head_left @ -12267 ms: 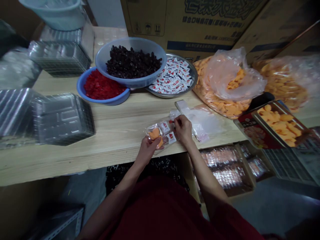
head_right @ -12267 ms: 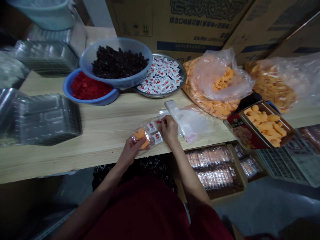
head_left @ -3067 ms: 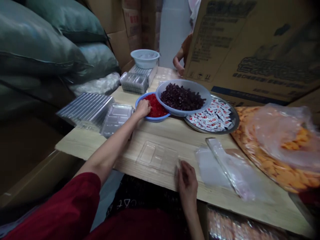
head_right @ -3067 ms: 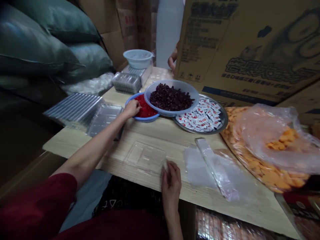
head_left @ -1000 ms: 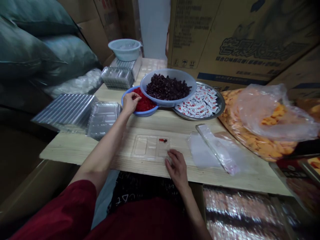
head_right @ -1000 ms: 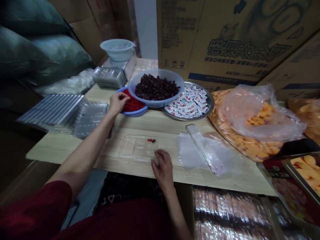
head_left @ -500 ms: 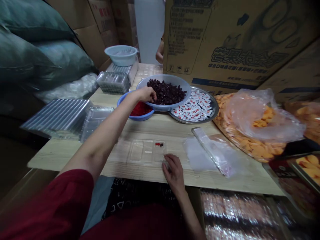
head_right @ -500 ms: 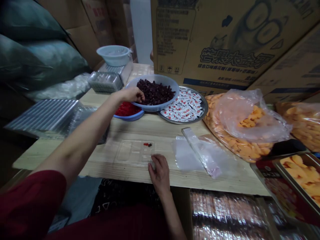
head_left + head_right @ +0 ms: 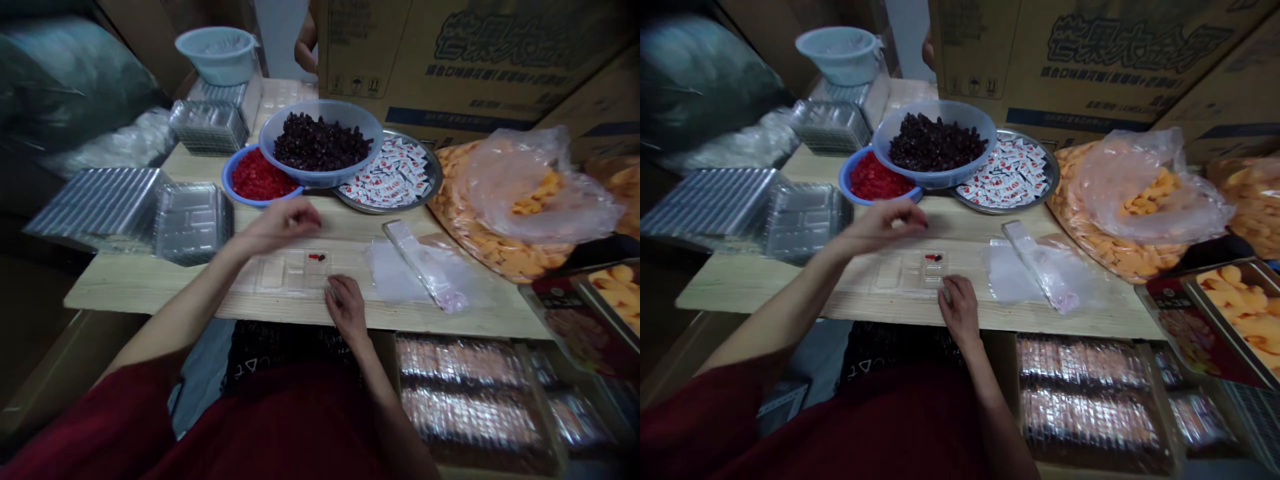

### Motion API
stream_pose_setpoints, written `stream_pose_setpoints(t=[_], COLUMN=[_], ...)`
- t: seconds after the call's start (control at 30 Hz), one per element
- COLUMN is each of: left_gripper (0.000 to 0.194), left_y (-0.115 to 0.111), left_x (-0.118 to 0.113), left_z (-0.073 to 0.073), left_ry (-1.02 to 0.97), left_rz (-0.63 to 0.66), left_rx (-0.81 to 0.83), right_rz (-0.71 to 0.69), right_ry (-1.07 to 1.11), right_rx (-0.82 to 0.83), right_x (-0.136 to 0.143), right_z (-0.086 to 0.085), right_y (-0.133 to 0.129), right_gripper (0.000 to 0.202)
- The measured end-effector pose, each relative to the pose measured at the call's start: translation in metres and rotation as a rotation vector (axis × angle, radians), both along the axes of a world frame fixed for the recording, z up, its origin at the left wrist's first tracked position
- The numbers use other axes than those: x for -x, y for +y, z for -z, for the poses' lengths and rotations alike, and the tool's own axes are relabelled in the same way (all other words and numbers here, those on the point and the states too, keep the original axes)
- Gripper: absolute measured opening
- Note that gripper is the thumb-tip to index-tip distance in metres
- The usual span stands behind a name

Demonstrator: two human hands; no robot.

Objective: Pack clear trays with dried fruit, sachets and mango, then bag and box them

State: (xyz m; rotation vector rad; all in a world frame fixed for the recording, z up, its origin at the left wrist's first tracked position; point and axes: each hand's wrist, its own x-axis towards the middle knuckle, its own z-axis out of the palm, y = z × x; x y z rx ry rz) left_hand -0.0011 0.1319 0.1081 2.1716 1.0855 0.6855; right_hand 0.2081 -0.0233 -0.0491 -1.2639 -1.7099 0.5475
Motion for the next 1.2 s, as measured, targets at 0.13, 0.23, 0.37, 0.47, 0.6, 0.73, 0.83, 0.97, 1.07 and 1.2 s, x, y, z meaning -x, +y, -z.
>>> stream_pose_setpoints(t=[0.13, 0.23, 0.37, 0.47, 0.6, 0.73, 0.83, 0.97, 1.07, 1.2], left_gripper=[0.016, 0.020, 0.022, 0.025, 0.027, 0.030, 0.023, 0.022, 0.021, 0.021], left_y=[-0.053, -0.061, -0.055, -0.028, 0.049, 0.121, 0.141, 0.133, 0.121, 0.111], left_x=[-0.016, -0.022, -0.012, 0.015, 0.062, 0.087, 0.093, 0.099, 0.099, 0.088], left_z=[0.058, 0.090, 0.085, 0.062, 0.044, 0.050, 0.057, 0.060, 0.058, 0.053], left_ry=[0.178, 0.237, 0.164, 0.045, 0.137, 0.446, 0.419, 0.257, 0.199, 0.314], left_rz=[0.198, 0.188, 0.169, -0.121, -0.603, -0.692, -0.673, -0.707, -0.689, -0.596], left_rx=[0.012, -0.021, -0.006, -0.073, -0.256, -0.071, 0.047, -0.027, -0.146, -0.208], right_rz=[-0.001, -0.003, -0.009, -0.008, -0.013, -0.019, -0.018, -0.015, -0.012, -0.010], right_ry=[-0.030, -0.039, -0.032, -0.024, -0.009, -0.008, -0.005, -0.009, -0.014, -0.010], right_rx=[-0.004, -0.013, 0.000, 0.010, 0.012, -0.013, -0.034, -0.028, -0.035, -0.040], right_x=[0.000, 0.000, 0.000, 0.000, -0.001, -0.001, 0.000, 0.000, 0.000, 0.000], right_z=[-0.001, -0.002, -0.004, -0.004, -0.004, -0.001, 0.000, -0.001, -0.003, -0.002], right_y=[0.001, 0.001, 0.000, 0.000, 0.000, 0.000, 0.000, 0.001, 0.002, 0.002], right_gripper=[0.030, 0.029, 0.030, 0.030, 0.030, 0.030, 0.030, 0.030, 0.030, 0.029])
